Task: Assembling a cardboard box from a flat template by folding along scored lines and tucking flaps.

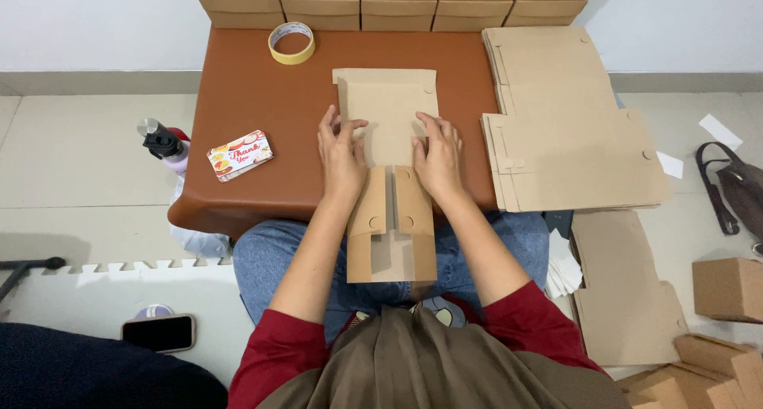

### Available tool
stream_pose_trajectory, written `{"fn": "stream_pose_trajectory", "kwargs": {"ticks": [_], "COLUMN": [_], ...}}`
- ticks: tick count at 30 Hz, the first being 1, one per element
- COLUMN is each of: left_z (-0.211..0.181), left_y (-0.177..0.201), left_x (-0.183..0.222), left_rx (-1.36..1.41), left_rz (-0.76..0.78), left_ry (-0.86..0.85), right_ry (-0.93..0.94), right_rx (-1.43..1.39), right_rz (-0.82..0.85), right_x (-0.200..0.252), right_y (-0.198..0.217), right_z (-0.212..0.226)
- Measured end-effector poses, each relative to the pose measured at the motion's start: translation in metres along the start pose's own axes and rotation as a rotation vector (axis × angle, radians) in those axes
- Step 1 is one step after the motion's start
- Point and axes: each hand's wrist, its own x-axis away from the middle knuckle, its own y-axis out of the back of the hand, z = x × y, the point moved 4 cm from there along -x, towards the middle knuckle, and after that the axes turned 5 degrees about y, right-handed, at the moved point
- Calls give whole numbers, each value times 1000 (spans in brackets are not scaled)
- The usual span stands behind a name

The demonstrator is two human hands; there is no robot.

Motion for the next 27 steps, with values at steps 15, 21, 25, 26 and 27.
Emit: {"fn": "stream_pose_trajectory", "kwargs": {"ticks": [15, 21, 25, 26, 27], "left_z": [-9, 17, 23, 25, 27], "left_y": [-9, -29, -41, -44, -47], "left_x": [-16, -31, -47, -50, -54], "left_rx": [-391, -490, -543, -561, -579], "left_rz": [278, 368, 371, 368, 364], "left_ry": [-104, -162, -162, -149, -135], "right_ry": [-21, 147, 147, 134, 120], "right_rx": [-193, 53, 103, 123, 142], "right_rz": [36, 275, 334, 370, 406], "right_x": [-15, -18, -31, -38, -44], "right_y": [14, 0, -11, -17, -23], "right_z": [23, 30, 20, 14, 8]}}
